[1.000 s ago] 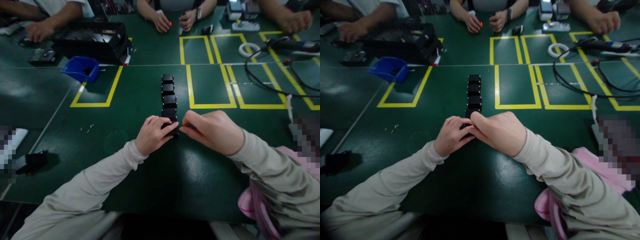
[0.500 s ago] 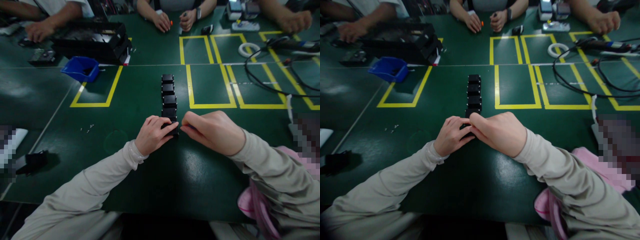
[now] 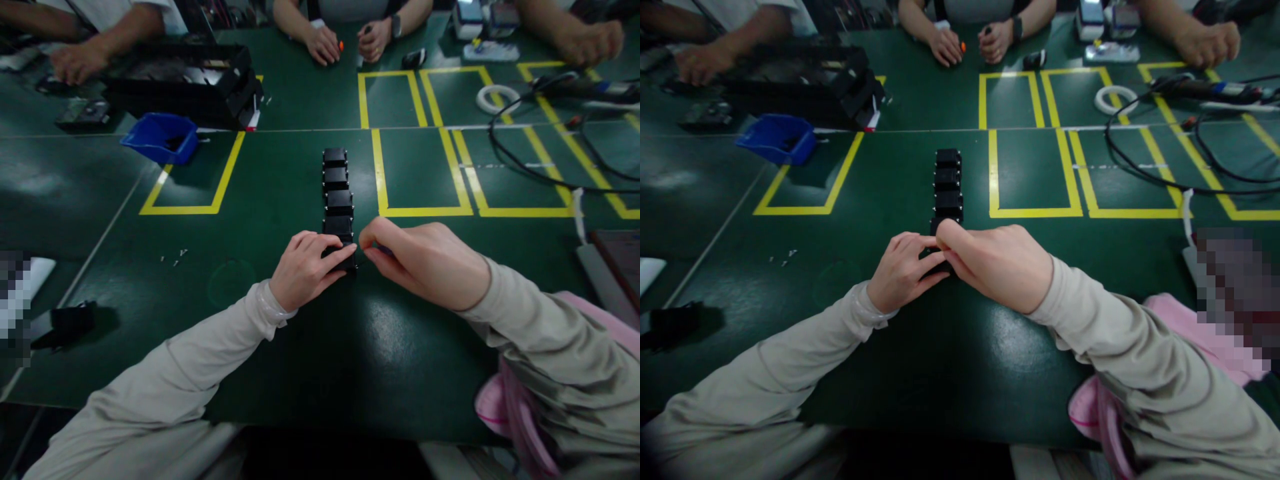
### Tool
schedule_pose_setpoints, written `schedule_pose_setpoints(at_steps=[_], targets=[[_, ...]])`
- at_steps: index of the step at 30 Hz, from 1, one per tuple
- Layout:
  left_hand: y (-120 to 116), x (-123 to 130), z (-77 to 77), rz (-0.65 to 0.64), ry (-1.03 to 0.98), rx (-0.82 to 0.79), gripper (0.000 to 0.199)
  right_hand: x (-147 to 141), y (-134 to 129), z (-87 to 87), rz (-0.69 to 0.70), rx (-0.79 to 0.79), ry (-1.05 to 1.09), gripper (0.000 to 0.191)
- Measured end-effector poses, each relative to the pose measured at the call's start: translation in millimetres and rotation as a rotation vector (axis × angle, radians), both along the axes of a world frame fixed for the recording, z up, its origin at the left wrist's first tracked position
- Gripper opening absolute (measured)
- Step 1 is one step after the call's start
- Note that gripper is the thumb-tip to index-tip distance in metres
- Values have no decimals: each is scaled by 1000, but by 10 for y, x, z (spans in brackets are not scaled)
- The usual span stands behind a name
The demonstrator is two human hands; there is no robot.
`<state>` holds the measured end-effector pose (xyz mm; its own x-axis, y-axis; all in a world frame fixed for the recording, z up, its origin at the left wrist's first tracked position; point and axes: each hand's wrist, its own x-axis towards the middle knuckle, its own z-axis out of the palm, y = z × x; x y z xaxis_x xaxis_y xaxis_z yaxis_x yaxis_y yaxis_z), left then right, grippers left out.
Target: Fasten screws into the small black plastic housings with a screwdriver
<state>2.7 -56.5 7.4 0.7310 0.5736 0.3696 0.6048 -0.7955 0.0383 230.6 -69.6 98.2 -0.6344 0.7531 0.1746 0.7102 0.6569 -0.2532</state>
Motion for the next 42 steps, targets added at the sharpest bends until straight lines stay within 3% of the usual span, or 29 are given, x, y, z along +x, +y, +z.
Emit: schedule_pose_setpoints(at_steps=[16,21,28,36,42], targets=[[-3,-2,6,4,6,-13,44,-5,-5,2,-19,-4,0,25],[-7,1,-4,13,7,-18,45,0,9,4,-23,-36,-40,35],[-5,-2,-1,5,2,-5,43,-1,-3,-10,-12,27,23,25],[-6,4,-5,12,-4,-22,44,-5,11,-2,-26,-32,-37,33],[-1,0,-4,-1,3,-8,44,-7,4,-10,-6,-5,22,26]])
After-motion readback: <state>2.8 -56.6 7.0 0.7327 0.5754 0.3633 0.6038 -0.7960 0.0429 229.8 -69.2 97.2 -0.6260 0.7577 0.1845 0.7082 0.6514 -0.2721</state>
